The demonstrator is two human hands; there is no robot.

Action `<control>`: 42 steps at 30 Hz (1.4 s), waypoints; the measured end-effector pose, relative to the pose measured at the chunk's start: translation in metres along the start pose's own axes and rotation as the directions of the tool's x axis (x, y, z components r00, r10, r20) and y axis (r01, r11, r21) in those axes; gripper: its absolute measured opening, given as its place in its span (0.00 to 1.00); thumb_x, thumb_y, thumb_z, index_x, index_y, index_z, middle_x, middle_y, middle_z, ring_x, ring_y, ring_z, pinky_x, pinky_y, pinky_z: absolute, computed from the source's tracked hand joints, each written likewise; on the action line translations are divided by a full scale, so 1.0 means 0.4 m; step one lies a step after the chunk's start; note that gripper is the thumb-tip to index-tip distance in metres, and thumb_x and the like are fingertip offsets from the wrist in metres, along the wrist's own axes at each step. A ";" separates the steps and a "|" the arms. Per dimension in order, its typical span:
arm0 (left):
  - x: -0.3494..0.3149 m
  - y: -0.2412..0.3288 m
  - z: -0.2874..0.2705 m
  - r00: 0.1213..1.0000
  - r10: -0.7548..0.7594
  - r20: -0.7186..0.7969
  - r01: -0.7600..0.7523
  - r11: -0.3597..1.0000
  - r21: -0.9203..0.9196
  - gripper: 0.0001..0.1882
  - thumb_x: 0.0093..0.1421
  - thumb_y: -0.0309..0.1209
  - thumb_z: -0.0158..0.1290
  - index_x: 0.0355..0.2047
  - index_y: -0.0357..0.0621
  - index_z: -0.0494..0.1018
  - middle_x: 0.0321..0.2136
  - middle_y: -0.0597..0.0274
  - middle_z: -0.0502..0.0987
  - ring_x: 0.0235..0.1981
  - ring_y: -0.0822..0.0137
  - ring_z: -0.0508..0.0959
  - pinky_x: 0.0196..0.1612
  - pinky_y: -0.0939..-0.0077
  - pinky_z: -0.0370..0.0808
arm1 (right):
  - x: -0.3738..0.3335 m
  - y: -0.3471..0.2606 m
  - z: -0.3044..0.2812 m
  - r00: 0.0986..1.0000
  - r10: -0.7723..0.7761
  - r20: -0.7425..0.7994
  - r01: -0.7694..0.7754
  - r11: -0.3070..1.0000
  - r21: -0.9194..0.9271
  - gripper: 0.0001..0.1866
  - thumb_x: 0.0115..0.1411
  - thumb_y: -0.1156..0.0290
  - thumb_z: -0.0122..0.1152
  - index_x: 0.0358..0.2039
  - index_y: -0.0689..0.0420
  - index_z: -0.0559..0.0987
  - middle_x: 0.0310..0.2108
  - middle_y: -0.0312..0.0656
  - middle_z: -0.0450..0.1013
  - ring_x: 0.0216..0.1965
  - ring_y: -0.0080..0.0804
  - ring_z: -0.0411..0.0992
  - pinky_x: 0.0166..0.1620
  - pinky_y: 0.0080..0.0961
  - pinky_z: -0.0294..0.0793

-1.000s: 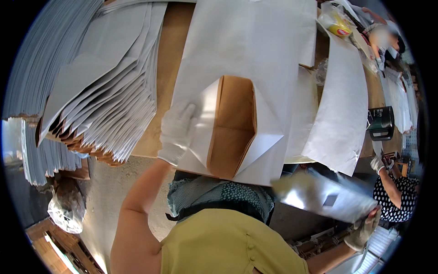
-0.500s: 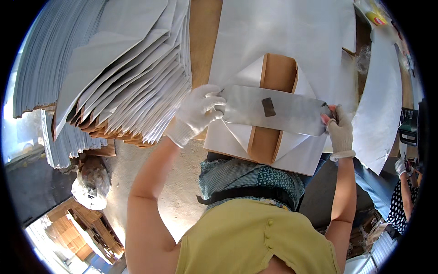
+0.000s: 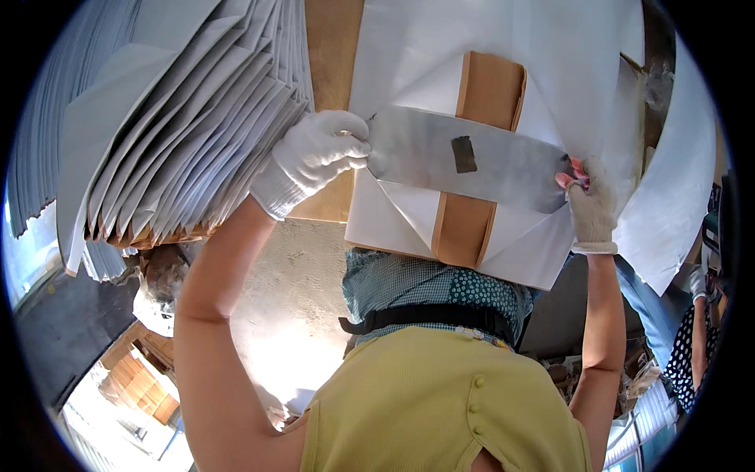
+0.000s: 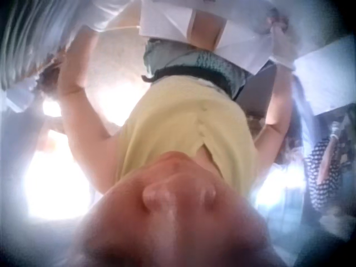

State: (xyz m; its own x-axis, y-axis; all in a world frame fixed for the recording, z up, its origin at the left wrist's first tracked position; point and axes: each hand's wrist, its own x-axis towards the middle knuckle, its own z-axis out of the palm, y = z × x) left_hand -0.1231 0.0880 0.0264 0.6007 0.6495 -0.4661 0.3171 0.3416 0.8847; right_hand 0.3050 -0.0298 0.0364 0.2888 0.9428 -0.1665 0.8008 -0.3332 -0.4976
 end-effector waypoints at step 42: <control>0.196 0.171 0.229 0.929 0.096 -0.356 0.127 0.823 0.553 0.18 0.46 0.32 0.71 0.39 0.44 0.86 0.35 0.62 0.75 0.37 0.64 0.76 0.40 0.71 0.78 | 0.066 -0.096 -0.022 0.957 -0.209 0.202 0.272 0.888 -0.371 0.52 0.37 0.61 0.82 0.66 0.47 0.71 0.73 0.49 0.57 0.76 0.55 0.47 0.75 0.44 0.49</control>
State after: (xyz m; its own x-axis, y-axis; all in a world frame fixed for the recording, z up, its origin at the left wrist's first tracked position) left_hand 0.0131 0.0999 0.0504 0.3273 0.8785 -0.3480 0.7434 -0.0120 0.6687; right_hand 0.2864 0.0078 0.0585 0.0030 0.9739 -0.2268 0.9844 -0.0429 -0.1709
